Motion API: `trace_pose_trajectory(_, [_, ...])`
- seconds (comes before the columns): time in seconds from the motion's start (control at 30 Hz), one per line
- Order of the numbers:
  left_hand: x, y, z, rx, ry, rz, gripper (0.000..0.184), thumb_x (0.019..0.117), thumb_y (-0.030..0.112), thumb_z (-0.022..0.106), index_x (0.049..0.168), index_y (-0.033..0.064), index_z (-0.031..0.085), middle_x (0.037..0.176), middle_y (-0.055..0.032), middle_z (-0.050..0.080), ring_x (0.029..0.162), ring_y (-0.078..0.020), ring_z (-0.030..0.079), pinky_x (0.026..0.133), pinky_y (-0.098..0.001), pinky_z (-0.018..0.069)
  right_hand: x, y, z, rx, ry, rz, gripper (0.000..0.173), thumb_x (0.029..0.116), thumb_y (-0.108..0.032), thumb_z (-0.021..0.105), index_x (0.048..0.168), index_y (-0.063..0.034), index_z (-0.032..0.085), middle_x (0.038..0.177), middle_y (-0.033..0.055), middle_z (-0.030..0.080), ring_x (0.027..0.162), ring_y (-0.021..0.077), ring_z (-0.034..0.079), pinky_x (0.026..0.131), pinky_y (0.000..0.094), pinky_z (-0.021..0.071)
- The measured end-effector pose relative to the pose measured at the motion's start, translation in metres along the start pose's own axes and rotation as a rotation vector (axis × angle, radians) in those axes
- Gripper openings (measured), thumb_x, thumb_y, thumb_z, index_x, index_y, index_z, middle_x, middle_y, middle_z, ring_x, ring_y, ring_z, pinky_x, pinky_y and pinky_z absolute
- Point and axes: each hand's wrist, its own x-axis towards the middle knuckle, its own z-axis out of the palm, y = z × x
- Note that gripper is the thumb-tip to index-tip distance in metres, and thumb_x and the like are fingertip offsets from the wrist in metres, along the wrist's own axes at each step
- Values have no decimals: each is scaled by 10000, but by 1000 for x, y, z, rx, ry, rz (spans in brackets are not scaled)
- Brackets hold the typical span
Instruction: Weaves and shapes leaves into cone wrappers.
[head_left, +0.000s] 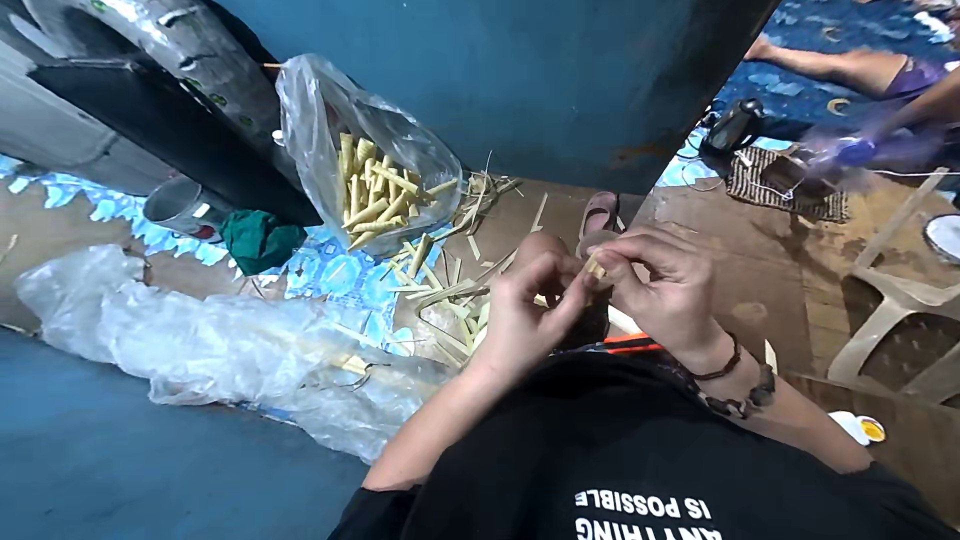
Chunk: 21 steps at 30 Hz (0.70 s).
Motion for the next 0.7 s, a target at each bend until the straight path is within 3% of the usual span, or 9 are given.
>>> trace_pose_trajectory(0.07, [1, -2, 1, -75, 39, -29, 62, 966, 42, 643, 990, -13, 658, 836, -43, 683, 655, -73, 654, 607, -255, 593, -1, -2, -1, 202, -50, 125, 189, 908, -67, 753, 1076, 9, 712, 969, 18, 722, 832, 44, 687, 764, 207, 606])
trace_pose_trajectory(0.13, [5, -5, 2, -204, 82, -93, 26, 977, 42, 646, 991, 26, 662, 901, -11, 658, 682, -48, 631, 624, -219, 579, -1, -5, 1, 367, -81, 190, 400, 818, -15, 824, 1182, -43, 659, 1030, -2, 731, 868, 82, 721, 805, 261, 636])
trace_pose_trajectory(0.27, [8, -10, -1, -372, 27, -325, 184, 1020, 161, 601, 846, 109, 632, 779, 20, 620, 630, -67, 614, 590, -268, 582, -4, 2, 5, 181, 64, -22, 178, 801, 66, 774, 953, -25, 773, 933, 24, 706, 882, 78, 678, 783, 227, 597])
trace_pose_trajectory(0.33, [5, -5, -4, -443, -38, -375, 170, 1030, 208, 575, 961, 94, 681, 782, 19, 664, 673, -73, 657, 647, -281, 595, -4, 6, 4, 24, 98, -170, 122, 820, 48, 775, 918, -24, 782, 954, 62, 683, 926, 87, 663, 826, 212, 580])
trace_pose_trajectory(0.37, [4, -2, -5, -468, -64, -364, 104, 993, 119, 623, 1043, 56, 689, 813, -4, 709, 708, -91, 697, 688, -294, 619, -4, 6, 3, -17, 96, -209, 104, 837, 36, 764, 924, -20, 773, 972, 80, 667, 937, 89, 653, 839, 208, 572])
trace_pose_trajectory(0.43, [4, 0, -6, -439, -71, -341, 146, 930, 8, 682, 1076, 21, 681, 824, -22, 731, 713, -96, 710, 698, -288, 626, -4, 5, 1, 44, 42, -156, 99, 878, 8, 686, 942, -20, 755, 1021, 66, 643, 929, 56, 630, 806, 176, 559])
trace_pose_trajectory(0.53, [3, -4, -8, -361, -77, -305, 98, 922, 21, 700, 1019, 25, 689, 817, -24, 724, 699, -105, 709, 688, -302, 633, 1, 4, -7, 324, -110, 127, 166, 972, -109, 628, 1102, -54, 715, 1049, -35, 670, 893, 19, 646, 766, 191, 581])
trace_pose_trajectory(0.6, [4, -6, -8, -318, -84, -265, 77, 916, 13, 710, 991, 17, 697, 820, -28, 732, 698, -104, 712, 683, -298, 632, 4, 3, -8, 338, -158, 257, 87, 979, -125, 661, 1024, -68, 710, 916, -53, 708, 791, 10, 671, 720, 188, 594])
trace_pose_trajectory(0.7, [6, -7, -7, -237, -45, -245, 132, 893, 6, 736, 1022, 10, 710, 853, -29, 722, 704, -85, 685, 657, -256, 605, 0, 4, -5, 106, -107, 129, 133, 980, -113, 655, 939, -3, 716, 888, 1, 690, 805, 7, 650, 738, 174, 569])
